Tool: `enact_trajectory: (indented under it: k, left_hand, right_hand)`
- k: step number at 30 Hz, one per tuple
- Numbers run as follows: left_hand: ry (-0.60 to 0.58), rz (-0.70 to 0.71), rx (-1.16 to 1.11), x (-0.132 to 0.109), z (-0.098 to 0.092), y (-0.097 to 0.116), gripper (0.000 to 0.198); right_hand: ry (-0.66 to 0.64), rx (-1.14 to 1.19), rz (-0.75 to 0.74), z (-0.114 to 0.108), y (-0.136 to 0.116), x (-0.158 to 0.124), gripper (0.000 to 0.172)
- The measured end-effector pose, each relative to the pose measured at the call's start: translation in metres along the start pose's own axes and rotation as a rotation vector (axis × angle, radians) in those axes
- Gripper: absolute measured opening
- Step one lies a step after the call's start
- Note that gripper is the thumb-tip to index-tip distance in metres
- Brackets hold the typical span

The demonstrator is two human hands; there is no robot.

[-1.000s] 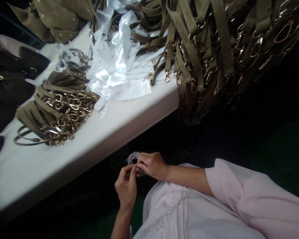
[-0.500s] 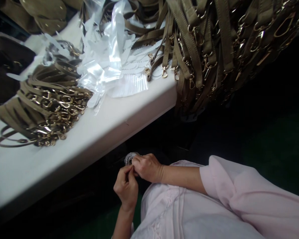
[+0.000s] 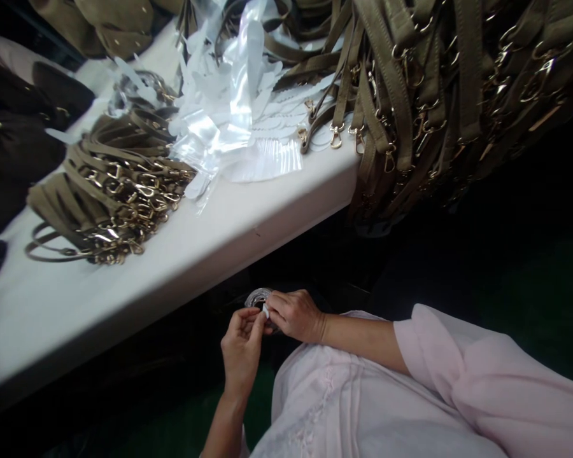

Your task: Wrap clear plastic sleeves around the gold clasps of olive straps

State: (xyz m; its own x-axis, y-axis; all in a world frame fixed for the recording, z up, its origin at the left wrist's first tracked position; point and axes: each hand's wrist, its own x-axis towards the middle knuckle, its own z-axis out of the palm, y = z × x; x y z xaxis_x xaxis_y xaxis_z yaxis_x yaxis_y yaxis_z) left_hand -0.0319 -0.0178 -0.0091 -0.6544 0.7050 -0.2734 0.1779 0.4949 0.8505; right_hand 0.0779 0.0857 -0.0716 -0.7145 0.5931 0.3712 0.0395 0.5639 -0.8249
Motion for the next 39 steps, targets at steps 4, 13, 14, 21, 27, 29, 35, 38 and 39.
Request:
enact_trajectory:
  k: [4, 13, 14, 21, 27, 29, 35, 38, 39]
  left_hand:
    - [-0.096, -0.075, -0.027, 0.01, -0.005, 0.003, 0.027]
    - [-0.067, -0.093, 0.042, 0.008, -0.001, 0.01, 0.018]
    - [-0.061, -0.096, 0.038, 0.006, 0.0, 0.009, 0.019]
    - [-0.083, -0.127, -0.038, -0.001, -0.008, 0.004, 0.018]
    - [-0.081, -0.111, -0.013, -0.009, -0.01, 0.004, 0.023]
    - [-0.051, -0.07, 0.013, -0.012, -0.006, 0.003, 0.022]
    - [0.05, 0.096, 0.155, -0.017, 0.004, 0.001, 0.021]
    - [0.043, -0.02, 0.013, -0.019, 0.006, -0.002, 0.024]
    - [0.039, -0.053, -0.04, -0.019, 0.006, -0.003, 0.025]
  right_hand:
    - [-0.012, 0.026, -0.004, 0.001, 0.002, -0.002, 0.012]
    - [-0.061, 0.261, 0.083, -0.005, 0.005, 0.0, 0.011]
    - [-0.079, 0.278, 0.091, -0.007, 0.004, 0.001, 0.011]
    - [-0.195, 0.287, 0.096, -0.017, -0.004, 0.004, 0.013]
    - [-0.24, 0.341, 0.133, -0.019, -0.006, 0.009, 0.009]
    - [-0.246, 0.399, 0.183, -0.019, -0.007, 0.01, 0.009]
    - [-0.231, 0.509, 0.388, -0.016, -0.009, 0.01, 0.011]
    - [-0.251, 0.494, 0.371, -0.018, -0.012, 0.011, 0.011]
    - [-0.259, 0.483, 0.352, -0.019, -0.014, 0.011, 0.012]
